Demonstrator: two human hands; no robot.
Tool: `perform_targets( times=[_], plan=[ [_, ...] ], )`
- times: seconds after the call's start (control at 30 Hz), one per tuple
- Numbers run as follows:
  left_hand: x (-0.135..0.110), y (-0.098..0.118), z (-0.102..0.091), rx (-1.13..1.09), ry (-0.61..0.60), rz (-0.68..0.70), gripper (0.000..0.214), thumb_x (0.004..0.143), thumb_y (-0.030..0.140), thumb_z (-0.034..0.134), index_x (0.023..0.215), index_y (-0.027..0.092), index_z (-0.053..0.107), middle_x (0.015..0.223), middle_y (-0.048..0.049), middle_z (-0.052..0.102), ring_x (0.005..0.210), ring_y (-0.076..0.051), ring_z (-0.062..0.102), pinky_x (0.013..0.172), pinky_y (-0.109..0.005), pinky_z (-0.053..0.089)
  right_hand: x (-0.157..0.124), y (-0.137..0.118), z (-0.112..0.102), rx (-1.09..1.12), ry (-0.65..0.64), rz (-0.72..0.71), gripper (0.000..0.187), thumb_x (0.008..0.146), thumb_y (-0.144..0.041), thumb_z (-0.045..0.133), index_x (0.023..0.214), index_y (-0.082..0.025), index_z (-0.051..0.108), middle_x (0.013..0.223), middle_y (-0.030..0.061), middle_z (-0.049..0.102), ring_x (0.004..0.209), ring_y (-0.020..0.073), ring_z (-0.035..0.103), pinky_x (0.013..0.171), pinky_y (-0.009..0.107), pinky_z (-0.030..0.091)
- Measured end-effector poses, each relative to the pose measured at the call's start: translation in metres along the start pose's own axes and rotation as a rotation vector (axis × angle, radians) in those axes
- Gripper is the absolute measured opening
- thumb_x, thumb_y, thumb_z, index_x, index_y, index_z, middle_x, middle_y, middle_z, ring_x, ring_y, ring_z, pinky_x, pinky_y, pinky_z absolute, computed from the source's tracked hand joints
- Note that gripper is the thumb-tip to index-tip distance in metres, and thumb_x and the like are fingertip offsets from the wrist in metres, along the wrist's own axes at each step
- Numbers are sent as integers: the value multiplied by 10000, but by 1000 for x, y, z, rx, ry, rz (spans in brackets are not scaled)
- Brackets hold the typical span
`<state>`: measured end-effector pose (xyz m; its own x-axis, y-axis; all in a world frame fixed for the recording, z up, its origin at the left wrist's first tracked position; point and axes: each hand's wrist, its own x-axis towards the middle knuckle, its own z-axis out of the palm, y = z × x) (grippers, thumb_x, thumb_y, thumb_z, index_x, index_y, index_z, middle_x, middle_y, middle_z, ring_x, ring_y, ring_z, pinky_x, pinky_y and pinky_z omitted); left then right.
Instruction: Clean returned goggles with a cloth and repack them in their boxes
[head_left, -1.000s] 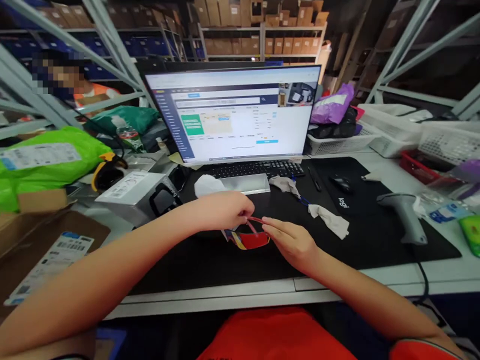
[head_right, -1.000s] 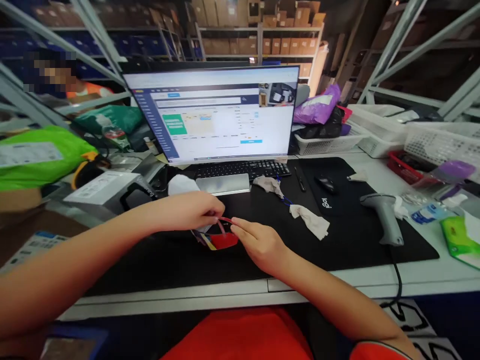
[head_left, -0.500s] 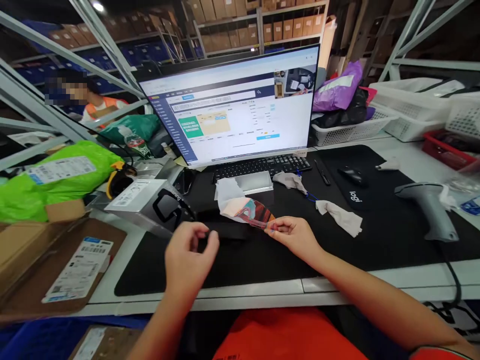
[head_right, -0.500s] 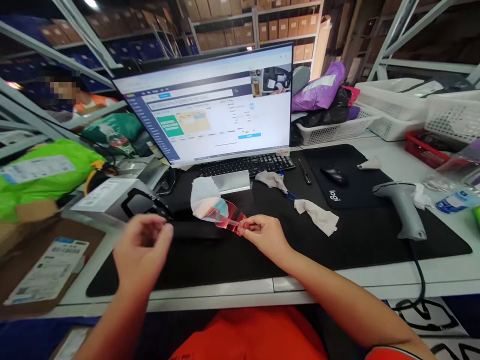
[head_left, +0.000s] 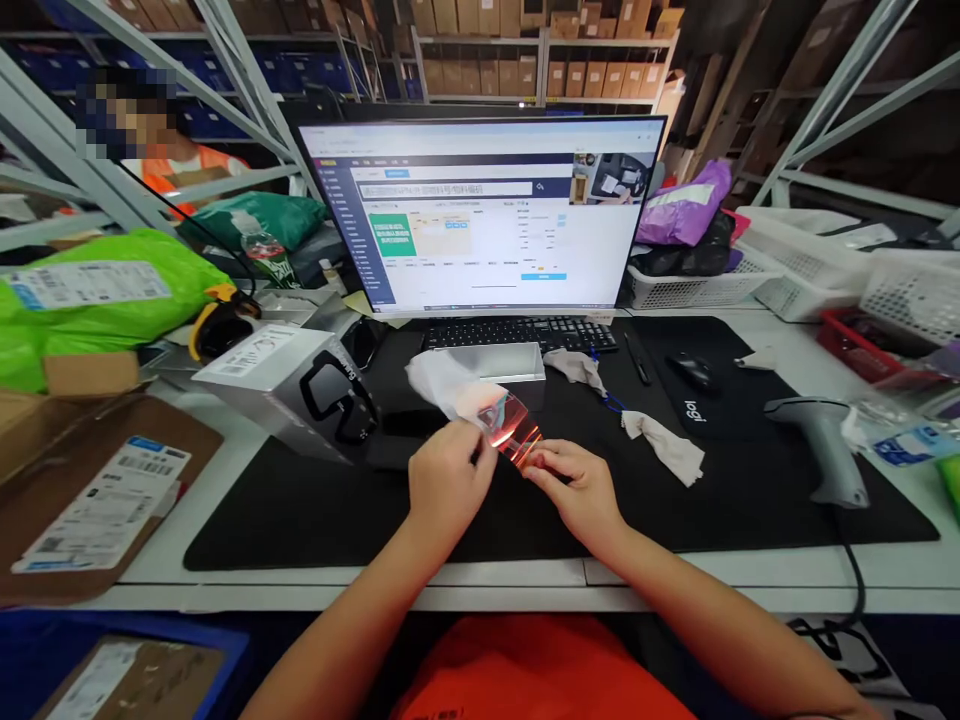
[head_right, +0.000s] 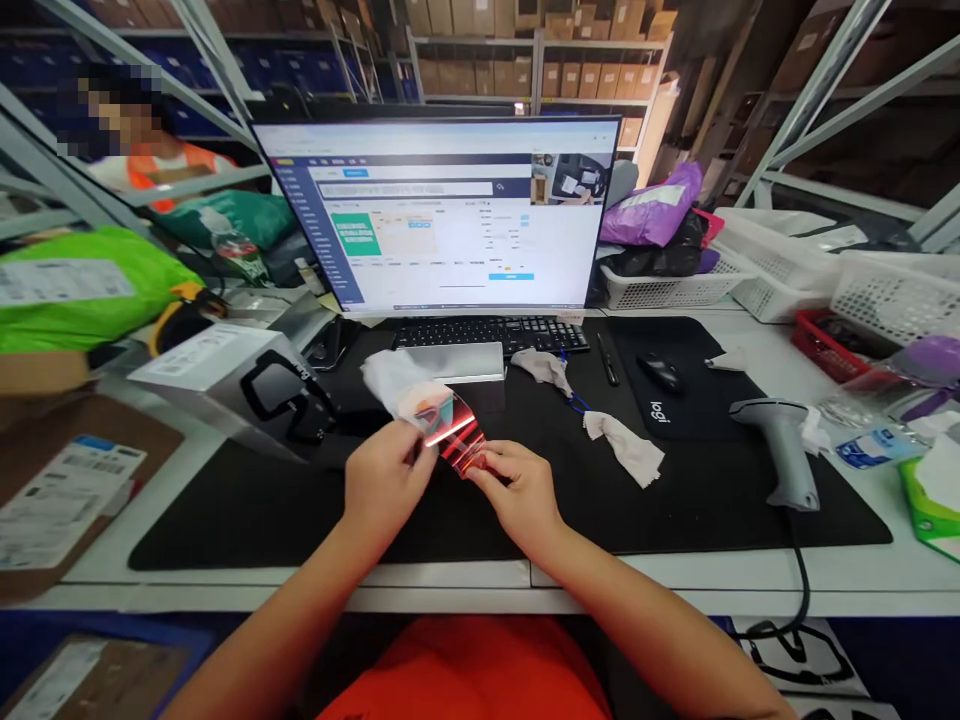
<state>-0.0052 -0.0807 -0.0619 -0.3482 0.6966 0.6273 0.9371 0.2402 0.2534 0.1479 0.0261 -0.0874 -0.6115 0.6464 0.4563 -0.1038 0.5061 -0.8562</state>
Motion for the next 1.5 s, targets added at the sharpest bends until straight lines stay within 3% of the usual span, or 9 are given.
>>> perform_targets(
  times=[0.2,0.4,0.5,0.6,0.7,0.87,1.13,1.3,1.5],
  plan=[
    [-20,-6,-1,-114,-12,460,243,975,150,470,774,186,602,684,-27,618,606,-150,553,560,-275,402,1,4,-1,69,37,130,125,866,-255,701,905,-227,817,919,55,803,841,224,759,751,321,621],
    [-41,-17,-25,-145,174,232,150,925,55,507,950,168,602,795,-63,677,728,-173,646,671,-274,507,-8,-6,1,-295,52,-268,217,924,-162,596,971,-253,787,1040,40,798,955,202,766,901,336,623],
    [-41,-20,-41,27,250,284,145,910,46,524,987,152,589,815,-83,694,736,-189,659,655,-283,496,-8,-14,0,-468,38,-443,242,918,-141,594,1031,-266,768,1089,39,788,953,193,769,980,377,600],
    [-34,-20,-56,215,189,409,75,913,104,543,919,165,585,729,-50,671,611,-177,610,542,-300,411,2,-26,-3,-442,-20,-376,242,933,-154,580,1021,-270,774,1079,27,790,958,189,765,1001,393,585],
    [-30,-12,-63,312,119,425,107,928,152,532,839,194,573,623,0,605,509,-152,533,489,-323,325,16,-37,-5,-235,-74,-140,205,907,-164,624,949,-258,802,1016,18,800,944,201,759,908,341,607],
    [-43,8,-47,189,177,337,109,938,137,520,854,197,556,656,-17,628,540,-163,543,513,-325,357,20,-41,7,108,-128,196,156,870,-220,668,905,-217,820,877,29,808,830,238,767,722,321,623],
    [-43,1,-43,16,329,278,132,912,59,505,942,174,563,764,-61,645,685,-186,595,641,-304,448,3,-41,7,-460,101,-366,227,924,-124,593,992,-232,781,1146,65,767,1113,266,719,1118,519,468],
    [-40,27,-49,239,148,357,160,934,142,540,783,190,565,617,-6,550,549,-172,483,534,-344,305,14,-47,6,-453,-1,-224,241,915,-122,586,973,-245,784,1142,61,769,1141,262,704,1097,511,490],
    [-36,51,-31,10,58,504,161,935,126,513,809,177,599,649,-17,568,579,-181,487,538,-336,330,14,-34,2,-342,-8,-216,243,805,-54,613,820,-203,803,1324,126,670,1259,327,622,1111,527,461]
  ],
)
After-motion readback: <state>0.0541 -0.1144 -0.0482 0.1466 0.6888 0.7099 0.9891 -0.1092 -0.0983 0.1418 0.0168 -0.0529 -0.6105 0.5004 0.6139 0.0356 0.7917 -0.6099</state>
